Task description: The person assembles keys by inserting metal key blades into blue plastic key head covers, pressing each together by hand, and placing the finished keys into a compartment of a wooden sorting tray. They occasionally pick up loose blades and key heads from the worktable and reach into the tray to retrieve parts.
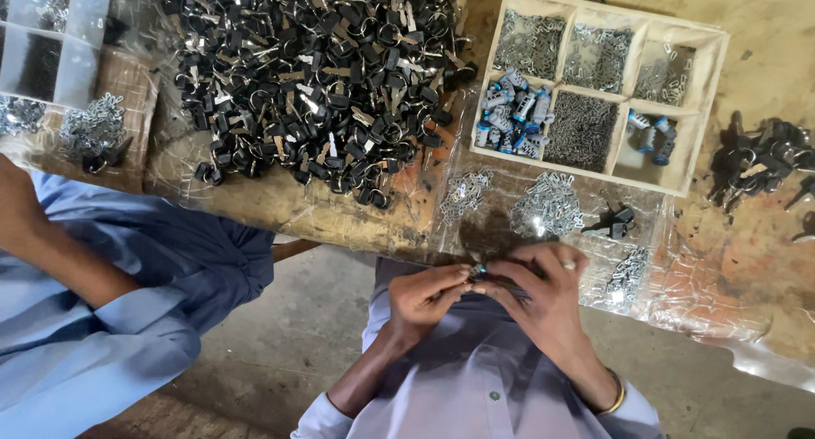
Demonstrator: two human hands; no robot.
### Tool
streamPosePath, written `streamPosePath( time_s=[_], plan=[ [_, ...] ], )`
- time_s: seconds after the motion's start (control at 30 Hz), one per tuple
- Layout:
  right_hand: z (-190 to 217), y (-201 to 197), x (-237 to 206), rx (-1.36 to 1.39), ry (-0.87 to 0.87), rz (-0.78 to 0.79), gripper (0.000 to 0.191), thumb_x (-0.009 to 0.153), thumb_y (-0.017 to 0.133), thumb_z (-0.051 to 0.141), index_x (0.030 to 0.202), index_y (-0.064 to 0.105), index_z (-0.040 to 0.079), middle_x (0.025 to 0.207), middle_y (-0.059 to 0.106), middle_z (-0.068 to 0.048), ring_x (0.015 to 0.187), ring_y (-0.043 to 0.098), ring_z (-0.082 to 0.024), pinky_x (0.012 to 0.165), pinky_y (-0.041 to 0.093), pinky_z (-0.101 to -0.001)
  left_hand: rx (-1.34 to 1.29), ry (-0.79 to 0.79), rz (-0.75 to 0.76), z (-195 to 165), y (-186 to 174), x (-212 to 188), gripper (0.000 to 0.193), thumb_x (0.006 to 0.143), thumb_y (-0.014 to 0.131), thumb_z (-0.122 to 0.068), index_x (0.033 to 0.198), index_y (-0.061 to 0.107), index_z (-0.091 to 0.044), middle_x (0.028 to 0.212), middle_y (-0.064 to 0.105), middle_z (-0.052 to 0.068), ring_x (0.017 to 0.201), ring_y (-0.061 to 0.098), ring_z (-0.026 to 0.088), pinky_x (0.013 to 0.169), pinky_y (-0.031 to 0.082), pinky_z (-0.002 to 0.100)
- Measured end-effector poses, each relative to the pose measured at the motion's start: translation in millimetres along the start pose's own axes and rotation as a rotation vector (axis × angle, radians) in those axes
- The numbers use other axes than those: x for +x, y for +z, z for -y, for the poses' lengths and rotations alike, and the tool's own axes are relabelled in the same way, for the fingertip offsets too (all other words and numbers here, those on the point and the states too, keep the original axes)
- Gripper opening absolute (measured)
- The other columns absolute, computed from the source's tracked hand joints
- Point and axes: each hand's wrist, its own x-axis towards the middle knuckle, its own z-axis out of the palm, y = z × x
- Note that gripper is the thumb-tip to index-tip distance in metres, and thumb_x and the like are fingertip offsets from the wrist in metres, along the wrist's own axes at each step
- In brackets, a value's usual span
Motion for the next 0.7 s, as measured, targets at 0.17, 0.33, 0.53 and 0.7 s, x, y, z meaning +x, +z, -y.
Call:
streamPosePath(
  time_s=[0.17,0.33,0.53,0.7],
  plan=[
    [-0.6,-4.6,-11.8,-0.174,-0.196,-0.068,0.035,0.072,0.082,0.025,0.107,0.079,0.024,0.118,0.062,0.001,0.113,0.052,-0.029,0.101,0.026,-0.0498,-0.317,-0.216,-0.087,3.1,0.9,-6.4,0.02,0.091,0.072,0.01,0.111,0.073,0.007,0.116,0.075,0.022,0.097,0.08,0.025,0.07,0.069,0.027],
    [-10.1,-7.5,-21.5,-0.051,-0.158,-0.026,0.027,0.074,0.085,0.013,0.101,0.079,0.017,0.104,0.069,0.002,0.1,0.061,-0.02,0.092,0.038,-0.0413,-0.29,-0.174,-0.079,2.3,4.9,-2.2,0.021,0.091,0.075,0.009,0.112,0.074,0.006,0.116,0.076,0.021,0.095,0.08,0.023,0.068,0.07,0.027],
    [4.0,3.2,-14.8,0.298,0.08,-0.139,0.022,0.084,0.079,0.0,0.105,0.075,0.007,0.103,0.075,-0.003,0.091,0.067,-0.017,0.08,0.053,-0.027,-0.136,-0.187,-0.101,-10.6,8.2,1.7,0.023,0.086,0.081,0.007,0.108,0.075,0.004,0.11,0.079,0.018,0.084,0.08,0.019,0.064,0.066,0.025],
    [14.1,8.5,-3.2,0.269,0.054,-0.088,0.024,0.079,0.081,-0.002,0.102,0.079,0.007,0.096,0.076,-0.006,0.088,0.067,-0.018,0.077,0.05,-0.0285,-0.01,-0.035,-0.12,-16.7,6.9,4.7,0.025,0.085,0.082,0.004,0.109,0.074,0.003,0.111,0.078,0.017,0.099,0.079,0.024,0.08,0.066,0.03]
  ],
)
